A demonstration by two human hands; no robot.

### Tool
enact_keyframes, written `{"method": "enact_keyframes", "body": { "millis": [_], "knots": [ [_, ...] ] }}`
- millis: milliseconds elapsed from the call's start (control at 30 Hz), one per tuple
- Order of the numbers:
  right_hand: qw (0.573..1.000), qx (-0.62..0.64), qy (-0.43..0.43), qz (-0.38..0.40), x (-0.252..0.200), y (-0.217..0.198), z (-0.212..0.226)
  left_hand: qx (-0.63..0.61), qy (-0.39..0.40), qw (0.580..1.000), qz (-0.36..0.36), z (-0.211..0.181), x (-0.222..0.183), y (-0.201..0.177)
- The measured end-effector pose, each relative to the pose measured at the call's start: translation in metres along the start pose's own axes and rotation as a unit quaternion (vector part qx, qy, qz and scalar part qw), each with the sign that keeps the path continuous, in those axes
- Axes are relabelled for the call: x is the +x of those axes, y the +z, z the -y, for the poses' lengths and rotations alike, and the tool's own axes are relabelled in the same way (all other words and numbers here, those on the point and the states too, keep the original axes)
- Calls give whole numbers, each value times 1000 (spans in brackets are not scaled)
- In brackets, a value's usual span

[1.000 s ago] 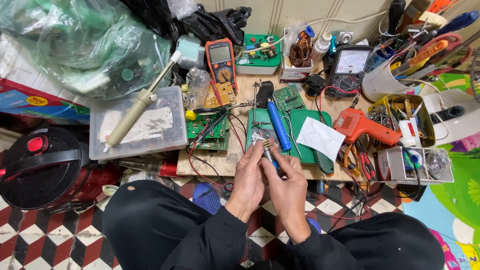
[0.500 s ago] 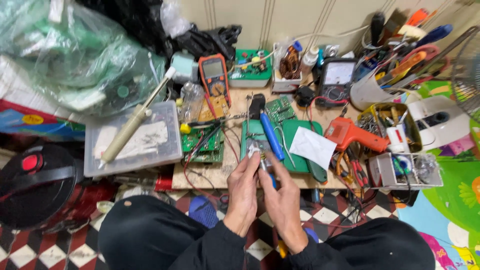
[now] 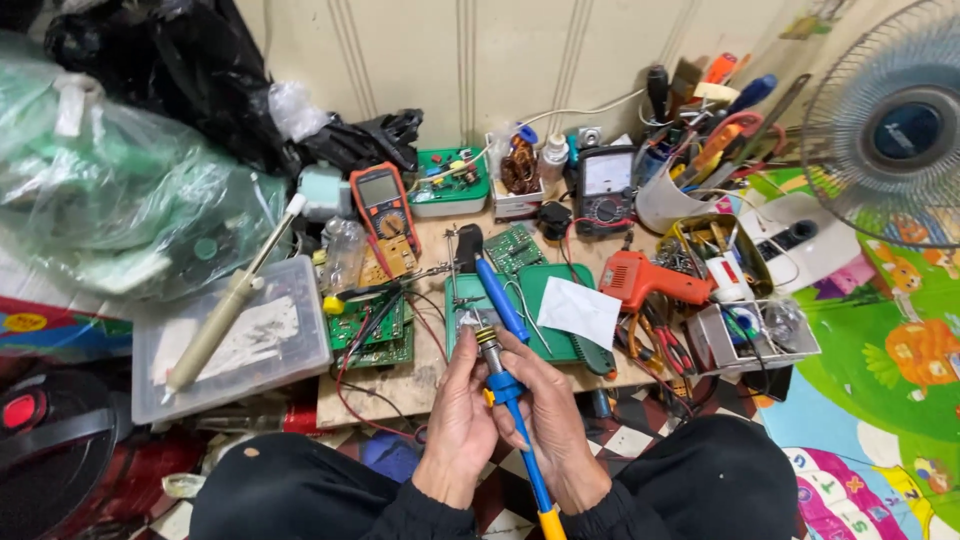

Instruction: Desoldering electronic components from a circuit board using a soldering iron and a manual desoldering pump.

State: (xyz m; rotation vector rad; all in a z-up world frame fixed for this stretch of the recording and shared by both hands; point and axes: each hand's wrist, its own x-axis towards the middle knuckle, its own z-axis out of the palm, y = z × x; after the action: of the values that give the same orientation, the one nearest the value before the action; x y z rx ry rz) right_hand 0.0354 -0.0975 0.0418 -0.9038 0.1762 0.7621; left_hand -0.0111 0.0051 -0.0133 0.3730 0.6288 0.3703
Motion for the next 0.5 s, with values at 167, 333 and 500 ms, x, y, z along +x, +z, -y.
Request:
{"method": "enact_keyframes", "body": {
  "millis": [167, 333, 500],
  "knots": [
    [987, 130, 22, 92, 17, -25, -1, 4, -22, 999, 41, 5, 4, 17],
    [975, 166, 46, 143, 31, -52, 19, 18, -79, 996, 48, 11, 23, 52],
    [1000, -17, 3, 8, 35, -57, 110, 389, 191, 901, 10, -60, 86, 98]
  ]
}}
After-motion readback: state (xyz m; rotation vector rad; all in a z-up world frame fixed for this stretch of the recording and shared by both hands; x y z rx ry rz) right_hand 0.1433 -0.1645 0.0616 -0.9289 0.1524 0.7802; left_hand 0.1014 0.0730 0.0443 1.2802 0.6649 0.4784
